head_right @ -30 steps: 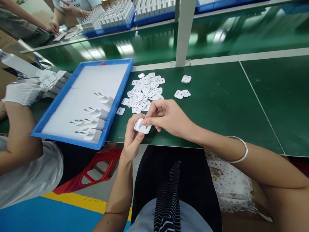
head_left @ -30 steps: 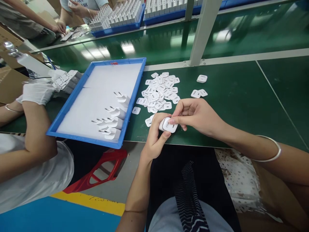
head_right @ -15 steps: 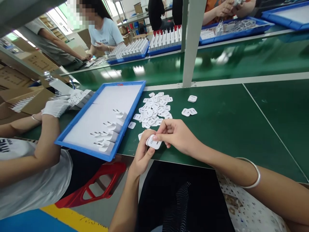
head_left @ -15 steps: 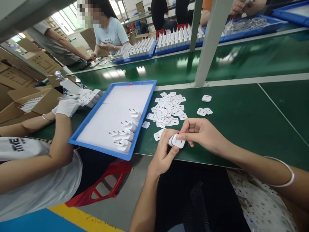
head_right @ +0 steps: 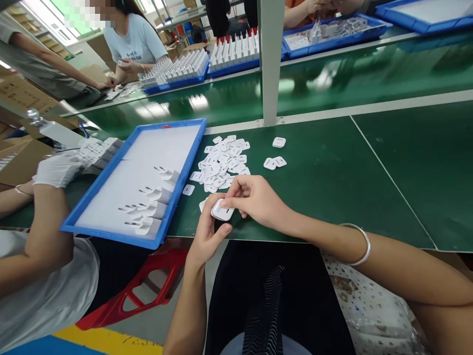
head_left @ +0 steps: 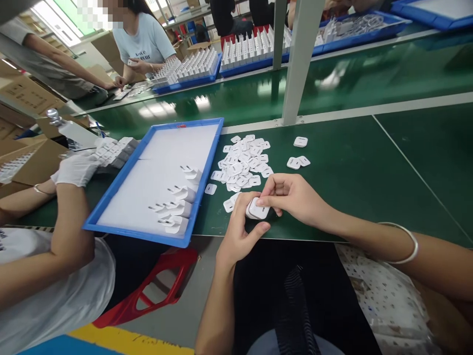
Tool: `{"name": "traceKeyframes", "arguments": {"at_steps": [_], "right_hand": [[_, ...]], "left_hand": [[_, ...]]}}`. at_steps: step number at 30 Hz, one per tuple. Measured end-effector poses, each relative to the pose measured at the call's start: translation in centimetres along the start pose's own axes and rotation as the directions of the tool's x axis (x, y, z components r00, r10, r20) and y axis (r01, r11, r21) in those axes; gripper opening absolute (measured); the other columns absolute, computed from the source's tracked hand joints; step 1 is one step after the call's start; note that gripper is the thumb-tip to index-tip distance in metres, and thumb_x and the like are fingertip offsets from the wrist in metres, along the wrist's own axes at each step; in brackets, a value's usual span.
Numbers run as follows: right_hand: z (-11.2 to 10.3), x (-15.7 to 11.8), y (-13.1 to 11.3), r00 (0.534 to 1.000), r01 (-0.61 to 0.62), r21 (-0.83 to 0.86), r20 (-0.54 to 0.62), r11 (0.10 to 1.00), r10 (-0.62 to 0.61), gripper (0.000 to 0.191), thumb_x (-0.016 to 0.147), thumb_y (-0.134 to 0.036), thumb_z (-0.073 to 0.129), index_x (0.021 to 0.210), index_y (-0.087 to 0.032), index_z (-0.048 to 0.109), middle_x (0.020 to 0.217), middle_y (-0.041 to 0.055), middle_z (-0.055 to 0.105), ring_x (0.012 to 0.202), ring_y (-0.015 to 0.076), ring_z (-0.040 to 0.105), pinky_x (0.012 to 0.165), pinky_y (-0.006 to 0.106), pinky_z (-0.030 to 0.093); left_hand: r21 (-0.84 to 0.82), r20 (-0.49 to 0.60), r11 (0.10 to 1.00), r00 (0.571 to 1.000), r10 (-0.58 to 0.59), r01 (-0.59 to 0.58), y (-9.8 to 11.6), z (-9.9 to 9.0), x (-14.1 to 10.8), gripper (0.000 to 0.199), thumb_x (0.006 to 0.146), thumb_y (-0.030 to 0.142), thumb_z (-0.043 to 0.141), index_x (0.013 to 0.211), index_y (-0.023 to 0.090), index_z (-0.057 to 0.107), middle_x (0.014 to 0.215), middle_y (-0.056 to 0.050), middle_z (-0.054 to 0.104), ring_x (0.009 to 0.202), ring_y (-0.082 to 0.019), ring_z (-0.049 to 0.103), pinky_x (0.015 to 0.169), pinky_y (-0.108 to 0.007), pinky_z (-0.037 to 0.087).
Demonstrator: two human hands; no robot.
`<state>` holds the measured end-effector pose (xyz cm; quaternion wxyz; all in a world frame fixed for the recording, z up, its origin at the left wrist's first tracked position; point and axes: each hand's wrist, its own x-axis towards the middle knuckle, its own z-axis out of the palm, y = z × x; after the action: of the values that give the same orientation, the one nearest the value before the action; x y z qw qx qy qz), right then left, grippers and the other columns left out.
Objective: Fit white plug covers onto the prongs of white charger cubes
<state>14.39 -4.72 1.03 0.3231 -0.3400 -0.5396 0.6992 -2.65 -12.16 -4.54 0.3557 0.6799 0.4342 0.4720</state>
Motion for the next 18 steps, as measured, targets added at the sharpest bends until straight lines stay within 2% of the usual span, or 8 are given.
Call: {"name": "traceKeyframes", "arguments": {"at_steps": [8,18], "right_hand": [[0.11,-0.13,-0.18,0.999,0.031,-0.022,-0.025,0.999,-0.032,0.032,0.067,-0.029,0.089,0.068,-0.014,0.061,0.060,-0.0018,0.061,0.047,0.0063,0.049,0.044,0.020,0.041],[0.07,-0.10,0.00,0.995,0.091,-0.129,-0.033,0.987,-0.096,0.030,0.072,-0.030,0.086,0.070,-0.015,0.061,0.064,-0.0007,0.061,0.054,0.0086,0.052,0.049,0.023,0.043]], "left_hand": [[0.029,-0.008,1.000,1.000,0.010,-0.010,-0.16,0.13,0.08,0.051,0.092,0.036,0.066,0.139,0.030,0.046,0.127,-0.007,0.052,0.116,-0.023,0.050,0.103,-0.037,0.041],[0.006,0.006,1.000,1.000,0.008,-0.008,-0.26,0.07,-0.08,0.048,0.096,0.039,0.059,0.141,0.029,0.044,0.128,-0.007,0.049,0.117,-0.023,0.048,0.103,-0.036,0.042]]}}
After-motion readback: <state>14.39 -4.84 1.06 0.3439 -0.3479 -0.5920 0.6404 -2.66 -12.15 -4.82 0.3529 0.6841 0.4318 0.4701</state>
